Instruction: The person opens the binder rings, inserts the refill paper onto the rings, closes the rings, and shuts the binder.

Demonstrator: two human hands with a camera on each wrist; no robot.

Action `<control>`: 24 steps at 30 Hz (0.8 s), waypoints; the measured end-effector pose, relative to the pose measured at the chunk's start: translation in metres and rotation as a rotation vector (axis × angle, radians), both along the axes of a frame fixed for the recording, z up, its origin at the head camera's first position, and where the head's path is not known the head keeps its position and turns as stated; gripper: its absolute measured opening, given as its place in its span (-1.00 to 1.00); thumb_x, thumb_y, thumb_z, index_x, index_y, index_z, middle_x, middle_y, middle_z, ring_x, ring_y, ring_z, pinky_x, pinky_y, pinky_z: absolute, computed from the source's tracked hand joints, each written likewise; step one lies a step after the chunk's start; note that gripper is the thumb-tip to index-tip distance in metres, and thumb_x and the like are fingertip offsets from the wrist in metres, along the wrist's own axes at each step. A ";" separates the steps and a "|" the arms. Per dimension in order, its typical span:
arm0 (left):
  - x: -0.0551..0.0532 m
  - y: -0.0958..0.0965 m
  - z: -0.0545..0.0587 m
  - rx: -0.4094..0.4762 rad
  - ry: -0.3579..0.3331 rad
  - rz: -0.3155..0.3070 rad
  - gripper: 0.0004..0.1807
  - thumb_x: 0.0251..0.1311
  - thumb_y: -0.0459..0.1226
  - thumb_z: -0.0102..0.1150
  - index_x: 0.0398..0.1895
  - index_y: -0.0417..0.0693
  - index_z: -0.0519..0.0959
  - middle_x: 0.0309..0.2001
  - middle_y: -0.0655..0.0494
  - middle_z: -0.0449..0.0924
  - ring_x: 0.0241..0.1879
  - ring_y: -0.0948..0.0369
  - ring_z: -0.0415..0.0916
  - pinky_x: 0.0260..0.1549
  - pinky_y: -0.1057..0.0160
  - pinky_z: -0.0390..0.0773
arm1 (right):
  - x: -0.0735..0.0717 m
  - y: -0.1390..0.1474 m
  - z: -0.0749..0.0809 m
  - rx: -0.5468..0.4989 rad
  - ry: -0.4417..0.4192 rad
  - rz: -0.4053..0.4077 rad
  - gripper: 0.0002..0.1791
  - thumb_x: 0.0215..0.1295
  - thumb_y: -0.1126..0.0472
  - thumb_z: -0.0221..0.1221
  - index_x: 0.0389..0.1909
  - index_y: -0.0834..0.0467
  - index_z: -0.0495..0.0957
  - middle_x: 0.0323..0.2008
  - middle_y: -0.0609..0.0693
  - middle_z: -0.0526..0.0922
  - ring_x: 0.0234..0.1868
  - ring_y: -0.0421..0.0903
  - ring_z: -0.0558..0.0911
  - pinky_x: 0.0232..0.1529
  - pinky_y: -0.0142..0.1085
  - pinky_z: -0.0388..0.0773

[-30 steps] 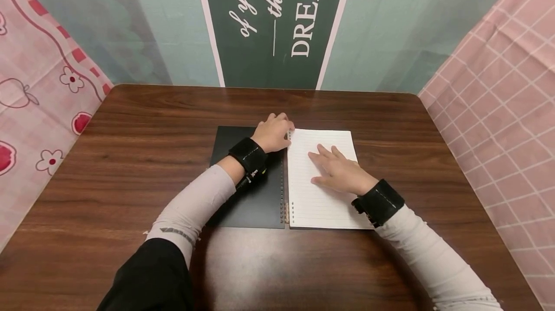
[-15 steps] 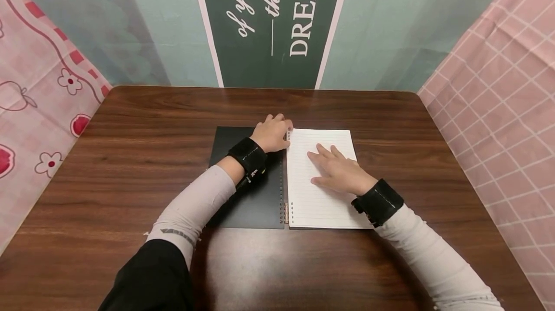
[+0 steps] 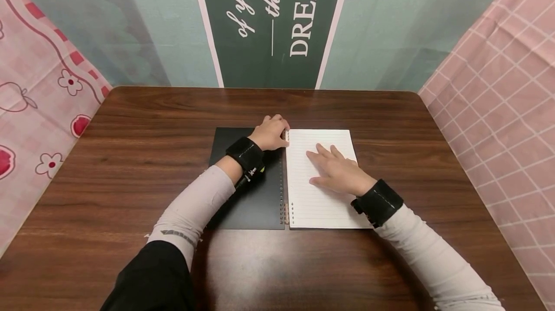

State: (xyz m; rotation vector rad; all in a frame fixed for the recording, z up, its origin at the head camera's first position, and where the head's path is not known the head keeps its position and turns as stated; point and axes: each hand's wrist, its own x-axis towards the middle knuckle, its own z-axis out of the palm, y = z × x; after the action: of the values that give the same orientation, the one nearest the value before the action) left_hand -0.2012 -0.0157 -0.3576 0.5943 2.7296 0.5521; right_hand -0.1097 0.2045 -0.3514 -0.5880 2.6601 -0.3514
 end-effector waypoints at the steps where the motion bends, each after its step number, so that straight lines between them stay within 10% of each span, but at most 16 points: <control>1: 0.000 0.000 0.000 -0.004 -0.004 -0.001 -0.53 0.29 -0.14 0.26 0.23 -0.04 0.49 0.30 -0.03 0.35 0.30 -0.06 0.24 0.14 -0.11 0.44 | 0.000 0.000 0.000 0.005 -0.004 -0.004 -0.18 0.38 -0.08 0.18 0.56 0.03 0.08 0.58 0.21 -0.08 0.52 0.45 -0.07 0.23 0.53 0.06; 15: 0.005 -0.005 0.004 -0.027 0.037 -0.016 -0.41 0.31 -0.10 0.22 0.38 -0.01 0.39 0.36 -0.06 0.32 0.32 -0.08 0.25 0.17 -0.15 0.41 | 0.003 0.002 0.002 0.049 0.003 -0.004 -0.16 0.36 -0.09 0.19 0.56 0.04 0.08 0.57 0.23 -0.06 0.50 0.50 -0.04 0.21 0.55 0.06; 24: 0.057 -0.013 0.029 -0.063 0.256 -0.185 -0.55 0.34 -0.10 0.18 0.25 -0.01 0.54 0.24 0.03 0.52 0.22 -0.03 0.41 -0.02 -0.11 0.57 | 0.018 0.009 0.009 -0.026 0.048 -0.052 -0.23 0.33 -0.07 0.23 0.50 0.04 0.22 0.55 0.25 0.06 0.51 0.46 0.01 0.17 0.55 0.13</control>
State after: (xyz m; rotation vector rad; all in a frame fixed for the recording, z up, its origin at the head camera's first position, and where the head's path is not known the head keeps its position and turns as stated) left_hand -0.1441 -0.0285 -0.3289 0.9480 2.8718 0.3657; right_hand -0.0919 0.2131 -0.3424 -0.5428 2.7248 -0.3925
